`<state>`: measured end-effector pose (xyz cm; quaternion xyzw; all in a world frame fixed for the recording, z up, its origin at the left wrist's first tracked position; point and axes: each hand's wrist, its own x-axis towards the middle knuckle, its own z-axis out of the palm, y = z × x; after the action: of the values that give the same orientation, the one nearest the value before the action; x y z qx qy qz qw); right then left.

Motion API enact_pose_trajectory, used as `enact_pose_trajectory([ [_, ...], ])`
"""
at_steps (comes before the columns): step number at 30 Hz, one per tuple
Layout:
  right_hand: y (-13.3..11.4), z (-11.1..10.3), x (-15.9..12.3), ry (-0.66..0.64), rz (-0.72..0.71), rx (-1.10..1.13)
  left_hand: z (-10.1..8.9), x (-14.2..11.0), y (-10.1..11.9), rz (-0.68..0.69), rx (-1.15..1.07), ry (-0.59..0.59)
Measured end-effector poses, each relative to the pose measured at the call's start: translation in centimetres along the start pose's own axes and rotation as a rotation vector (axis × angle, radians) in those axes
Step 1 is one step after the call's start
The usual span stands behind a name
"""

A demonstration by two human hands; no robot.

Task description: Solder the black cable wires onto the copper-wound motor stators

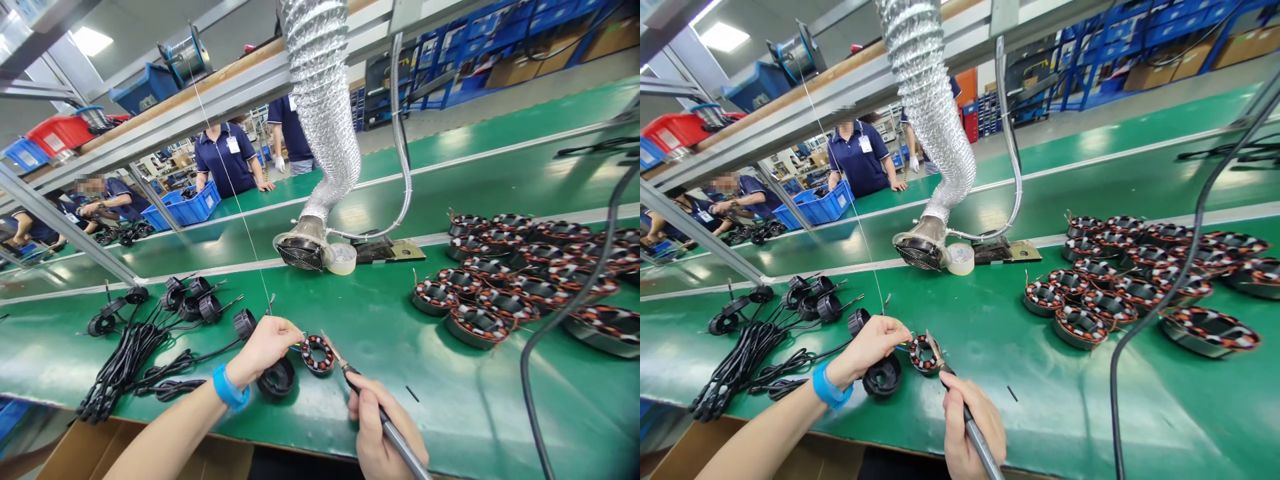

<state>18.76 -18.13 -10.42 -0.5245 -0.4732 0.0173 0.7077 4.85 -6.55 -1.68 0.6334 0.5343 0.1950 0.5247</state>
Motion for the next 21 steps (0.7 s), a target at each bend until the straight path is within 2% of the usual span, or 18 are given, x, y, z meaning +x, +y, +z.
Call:
enact_pose_trajectory([
  [3,0.0,0.0,0.0,0.005,0.007,0.003,0.0,-0.1,0.0,0.013,0.003,0.022],
  [9,-0.4,0.0,0.3,-0.010,-0.013,-0.009,-0.8,0.2,-0.8,-0.036,0.032,-0.029],
  [16,-0.6,-0.1,0.5,-0.038,-0.033,0.001,-0.1,0.3,-0.7,-0.049,-0.021,0.093],
  [21,-0.3,-0.1,0.3,-0.037,-0.028,-0.005,0.4,0.4,-0.9,0.051,0.016,0.124],
])
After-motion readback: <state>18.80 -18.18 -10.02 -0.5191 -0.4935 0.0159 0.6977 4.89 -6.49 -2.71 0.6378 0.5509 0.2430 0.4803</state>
